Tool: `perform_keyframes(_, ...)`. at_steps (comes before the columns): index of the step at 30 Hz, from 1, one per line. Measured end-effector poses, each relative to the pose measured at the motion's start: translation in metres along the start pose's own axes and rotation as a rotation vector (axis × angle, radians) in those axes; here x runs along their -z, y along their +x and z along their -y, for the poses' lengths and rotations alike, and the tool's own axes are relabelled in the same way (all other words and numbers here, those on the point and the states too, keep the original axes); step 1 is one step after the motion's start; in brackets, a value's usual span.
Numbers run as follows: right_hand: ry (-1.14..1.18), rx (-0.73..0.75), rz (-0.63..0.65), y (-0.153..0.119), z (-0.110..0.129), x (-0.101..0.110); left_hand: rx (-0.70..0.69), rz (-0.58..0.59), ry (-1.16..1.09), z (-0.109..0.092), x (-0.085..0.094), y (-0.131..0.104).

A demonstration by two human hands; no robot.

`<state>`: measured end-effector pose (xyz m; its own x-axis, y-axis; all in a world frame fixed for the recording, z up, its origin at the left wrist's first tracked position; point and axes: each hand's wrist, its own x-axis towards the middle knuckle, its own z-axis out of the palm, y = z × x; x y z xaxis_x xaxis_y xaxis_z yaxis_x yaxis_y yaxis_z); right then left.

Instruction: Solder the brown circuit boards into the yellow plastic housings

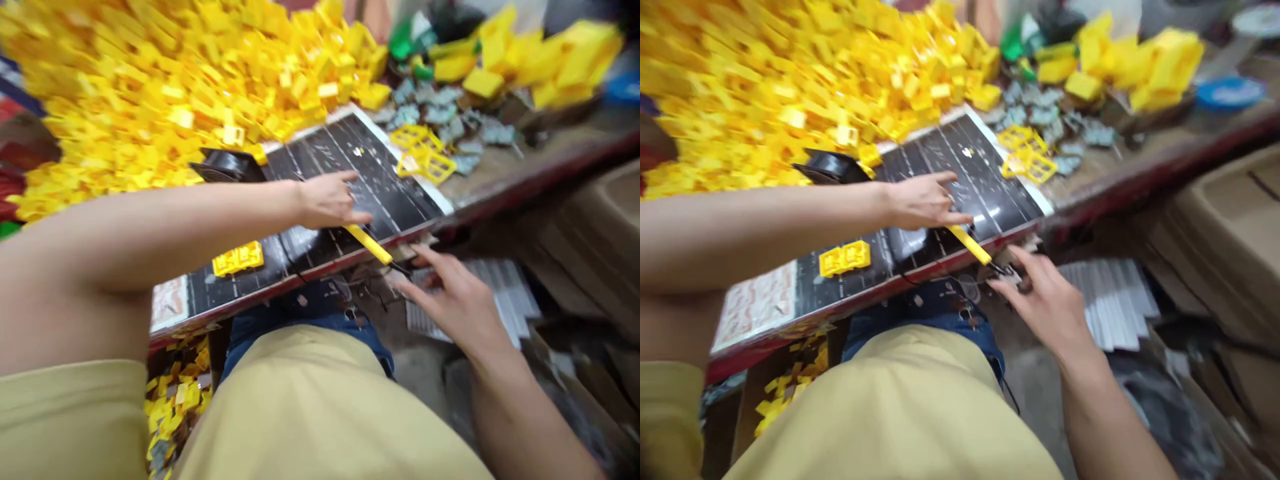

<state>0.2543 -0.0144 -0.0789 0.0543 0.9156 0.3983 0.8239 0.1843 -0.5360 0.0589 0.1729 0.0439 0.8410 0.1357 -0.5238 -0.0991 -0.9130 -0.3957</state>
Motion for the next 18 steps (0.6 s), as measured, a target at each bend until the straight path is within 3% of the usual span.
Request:
perform_keyframes(2, 0.114, -0.06, 0.088, -0.009, -0.013, -0.001, 0.064, -0.027, -0.032, -0.004, -0.001, 0.0)
perform_keyframes(5, 0.205, -0.084, 0.094, -0.016, -0.024, -0.005, 0.143, -0.033, -0.071, -0.01, -0.003, 0.003)
perform_keyframes(11, 0.055, 0.158, -0.162, -0.019, -0.011, -0.002, 0.181, -0.023, -0.087, -0.023, 0.0, 0.005)
perform_keyframes(18, -0.092, 0.304, -0.211, -0.012, -0.001, 0.003, 0.255, -0.059, -0.155, -0.03, 0.003, 0.002)
